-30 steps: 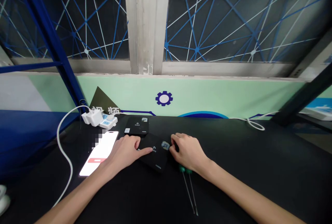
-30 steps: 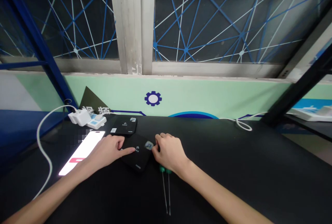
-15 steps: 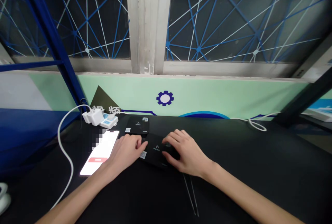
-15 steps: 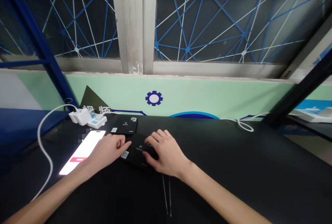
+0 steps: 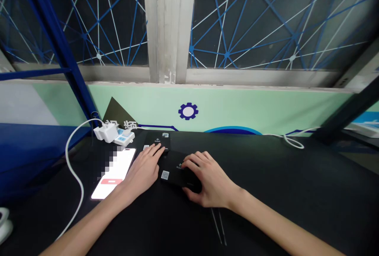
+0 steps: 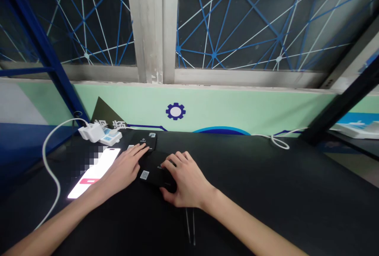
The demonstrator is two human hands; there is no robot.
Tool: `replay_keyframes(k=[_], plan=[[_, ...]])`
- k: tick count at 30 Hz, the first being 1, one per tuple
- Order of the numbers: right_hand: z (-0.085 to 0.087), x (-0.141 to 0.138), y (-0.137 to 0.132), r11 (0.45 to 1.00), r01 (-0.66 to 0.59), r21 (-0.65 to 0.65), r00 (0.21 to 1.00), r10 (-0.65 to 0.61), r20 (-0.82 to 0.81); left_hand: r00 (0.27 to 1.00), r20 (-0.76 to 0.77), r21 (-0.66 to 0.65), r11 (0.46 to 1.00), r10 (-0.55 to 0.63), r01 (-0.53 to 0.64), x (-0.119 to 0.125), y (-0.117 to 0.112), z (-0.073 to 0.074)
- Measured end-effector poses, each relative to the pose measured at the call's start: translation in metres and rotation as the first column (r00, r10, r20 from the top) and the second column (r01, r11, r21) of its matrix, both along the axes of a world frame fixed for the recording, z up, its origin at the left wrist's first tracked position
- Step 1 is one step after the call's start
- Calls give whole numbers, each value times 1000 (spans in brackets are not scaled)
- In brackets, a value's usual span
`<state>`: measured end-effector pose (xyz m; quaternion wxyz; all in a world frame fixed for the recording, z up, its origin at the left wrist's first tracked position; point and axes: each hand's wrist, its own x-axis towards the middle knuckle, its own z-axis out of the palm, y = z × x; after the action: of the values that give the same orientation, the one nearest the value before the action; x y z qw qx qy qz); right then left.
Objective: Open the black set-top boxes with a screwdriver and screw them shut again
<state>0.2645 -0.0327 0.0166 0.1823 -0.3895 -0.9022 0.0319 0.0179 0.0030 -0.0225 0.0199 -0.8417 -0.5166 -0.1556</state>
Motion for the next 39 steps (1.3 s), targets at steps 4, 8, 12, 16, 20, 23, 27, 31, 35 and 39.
replay_keyframes(k=[4,8,12,16,20,23,27,31,35,39], plan=[[1,0,-1,1000,17,2,1000,-17,-16,1000,-2,-11,1000,-7,7,-1,0,2],[1,1,1,999,37,24,999,-36,-26,1000,25,-19,1000,-11,12,-2,0,3],[-5,3,5,998,50,32,997,-48,-52,998,56,-21,1000,-10,11,-2,1,2],[-11,4,10,997,75,32,991,-71,-111,998,54,-13,1000,-11,11,-2,1,5],[-13,5,12,989,128,68,989,-122,-80,999,45,-32,999,-15,16,-1,-1,9],[-16,6,14,987,146,62,988,-141,-69,998,61,-47,999,-20,23,1,-3,12],[-19,7,15,981,173,91,984,-169,-57,997,74,-55,998,-19,23,3,-5,15],[-16,3,13,972,216,95,975,-211,-66,998,62,-63,998,-26,30,4,-6,16],[-15,1,11,965,243,99,970,-239,-55,999,40,-63,998,-13,16,5,-6,18],[-18,1,12,961,250,114,968,-248,-39,999,40,-75,997,-11,14,7,-8,18]])
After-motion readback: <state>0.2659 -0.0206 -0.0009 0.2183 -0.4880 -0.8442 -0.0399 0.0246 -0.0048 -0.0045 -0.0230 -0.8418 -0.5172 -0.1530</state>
